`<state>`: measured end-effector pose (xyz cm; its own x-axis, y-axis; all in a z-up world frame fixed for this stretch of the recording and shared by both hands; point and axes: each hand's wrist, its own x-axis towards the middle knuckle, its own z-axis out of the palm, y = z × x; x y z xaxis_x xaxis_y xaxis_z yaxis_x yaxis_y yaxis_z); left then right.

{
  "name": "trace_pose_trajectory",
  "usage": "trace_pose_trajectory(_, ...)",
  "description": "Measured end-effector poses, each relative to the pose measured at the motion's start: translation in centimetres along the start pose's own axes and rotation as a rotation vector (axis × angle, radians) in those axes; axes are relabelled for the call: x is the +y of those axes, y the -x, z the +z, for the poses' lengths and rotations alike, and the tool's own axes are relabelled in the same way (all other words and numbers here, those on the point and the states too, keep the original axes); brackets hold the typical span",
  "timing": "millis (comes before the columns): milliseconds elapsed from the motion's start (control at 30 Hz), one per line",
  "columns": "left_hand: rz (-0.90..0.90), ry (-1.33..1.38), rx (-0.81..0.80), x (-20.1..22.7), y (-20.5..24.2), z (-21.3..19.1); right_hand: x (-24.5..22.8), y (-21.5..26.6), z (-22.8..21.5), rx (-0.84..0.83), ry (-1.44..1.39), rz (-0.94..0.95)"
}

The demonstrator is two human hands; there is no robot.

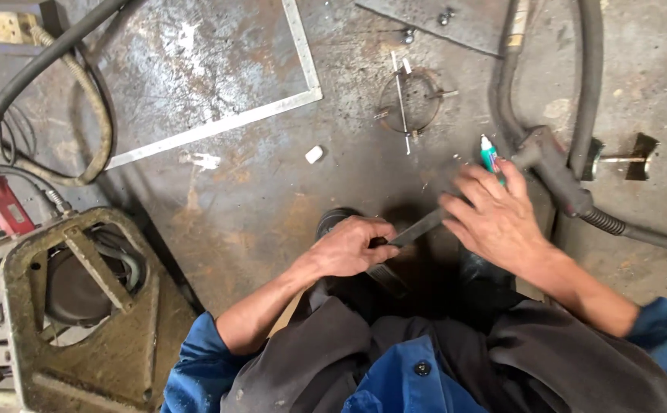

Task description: Welding a circular metal frame onto a flat metal surface and measuring alignments using a square ruler.

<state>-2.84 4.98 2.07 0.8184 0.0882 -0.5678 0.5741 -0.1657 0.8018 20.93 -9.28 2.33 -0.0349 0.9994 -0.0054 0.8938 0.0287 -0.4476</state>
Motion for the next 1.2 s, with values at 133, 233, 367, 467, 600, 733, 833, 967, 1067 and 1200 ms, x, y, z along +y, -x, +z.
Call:
trace_pose_trajectory(133,0.213,0.162,0.382,-1.6,0.6,0.0,0.7,3.3,-1.0,-0.274,0.002,0.035)
trace_pose_trajectory(233,-0.118,0.206,0.734,-0.1,0.4,-0.9,2.2,6.1,-0.6,-0.522,0.034,0.489)
trace_pose_trajectory(367,-0.247,0.312,0.647,-1.3,1.1,0.7,4.8,8.9,2.5,-0.506,-0.078,0.905)
trace_pose_trajectory(467,-0.302,0.309,0.275,-1.3,0.9,1.8,4.9,8.6,4.9,-0.099,-0.22,0.821)
trace_pose_trajectory(600,-0.367,0.294,-0.002,-3.1,0.9,3.5,3.9,7.3,5.4,-0.12,-0.858,1.241)
trace_pose_trajectory(733,-0.451,0.321,-0.072,-3.6,0.9,3.0,3.1,6.6,3.7,-0.067,-0.933,1.339)
trace_pose_trajectory(833,-0.431,0.241,-0.081,-3.4,0.6,3.1,3.0,5.0,3.8,0.017,-1.219,1.344)
trace_pose_trajectory(967,-0.458,0.241,-0.098,-3.3,0.6,2.9,2.3,2.5,2.1,0.046,-1.431,1.346)
trace_pose_trajectory(1067,-0.421,0.285,-0.06,-3.7,0.7,3.1,2.5,1.2,1.9,0.009,-1.442,1.326)
trace_pose_trajectory(1200,-0.421,0.237,-0.074,-3.9,0.7,3.1,2.8,0.5,2.6,-0.102,-1.463,1.254)
